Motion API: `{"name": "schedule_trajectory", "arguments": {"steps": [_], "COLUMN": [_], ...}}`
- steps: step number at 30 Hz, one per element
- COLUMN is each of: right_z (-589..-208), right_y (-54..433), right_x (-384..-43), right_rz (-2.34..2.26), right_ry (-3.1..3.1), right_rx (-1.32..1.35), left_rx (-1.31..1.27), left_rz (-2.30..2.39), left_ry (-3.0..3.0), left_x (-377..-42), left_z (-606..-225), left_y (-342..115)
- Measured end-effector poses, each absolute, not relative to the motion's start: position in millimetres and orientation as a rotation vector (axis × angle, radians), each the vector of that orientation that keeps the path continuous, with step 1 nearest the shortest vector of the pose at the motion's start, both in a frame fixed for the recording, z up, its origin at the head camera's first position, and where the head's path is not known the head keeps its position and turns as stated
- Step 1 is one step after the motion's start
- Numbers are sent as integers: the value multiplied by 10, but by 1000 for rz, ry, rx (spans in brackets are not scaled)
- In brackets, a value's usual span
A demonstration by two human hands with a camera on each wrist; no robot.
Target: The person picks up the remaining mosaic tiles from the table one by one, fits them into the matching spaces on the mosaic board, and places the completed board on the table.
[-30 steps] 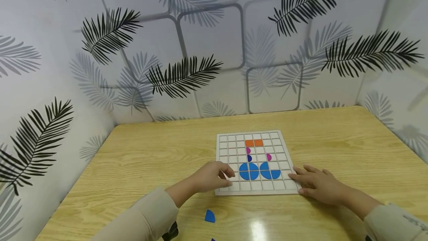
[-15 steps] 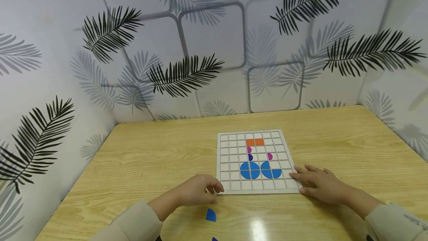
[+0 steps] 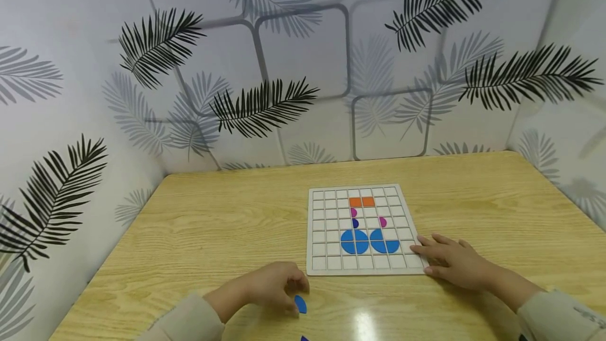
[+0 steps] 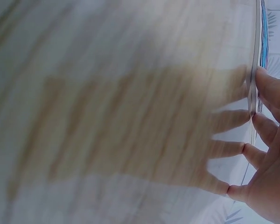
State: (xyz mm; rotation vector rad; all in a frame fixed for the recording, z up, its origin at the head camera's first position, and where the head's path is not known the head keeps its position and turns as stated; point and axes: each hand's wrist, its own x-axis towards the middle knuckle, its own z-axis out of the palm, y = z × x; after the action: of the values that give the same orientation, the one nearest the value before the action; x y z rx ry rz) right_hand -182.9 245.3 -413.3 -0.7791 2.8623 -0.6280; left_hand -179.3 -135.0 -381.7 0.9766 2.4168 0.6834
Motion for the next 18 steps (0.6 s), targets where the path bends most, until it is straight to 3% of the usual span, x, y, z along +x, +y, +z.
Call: {"name": "schedule_trajectory", "arguments": {"steps": [18], "right_z": [-4104], "right_y": [2444], "right_x": [-1810], "right_rz": [-635], "right_ry": [2850], "right_rx": [-782], "left_rx": [1036], "left_rz": [665], "left_ry": [2424], "left_x": [-1791], "left_z": [-3915], "left_y": [-1333]}}
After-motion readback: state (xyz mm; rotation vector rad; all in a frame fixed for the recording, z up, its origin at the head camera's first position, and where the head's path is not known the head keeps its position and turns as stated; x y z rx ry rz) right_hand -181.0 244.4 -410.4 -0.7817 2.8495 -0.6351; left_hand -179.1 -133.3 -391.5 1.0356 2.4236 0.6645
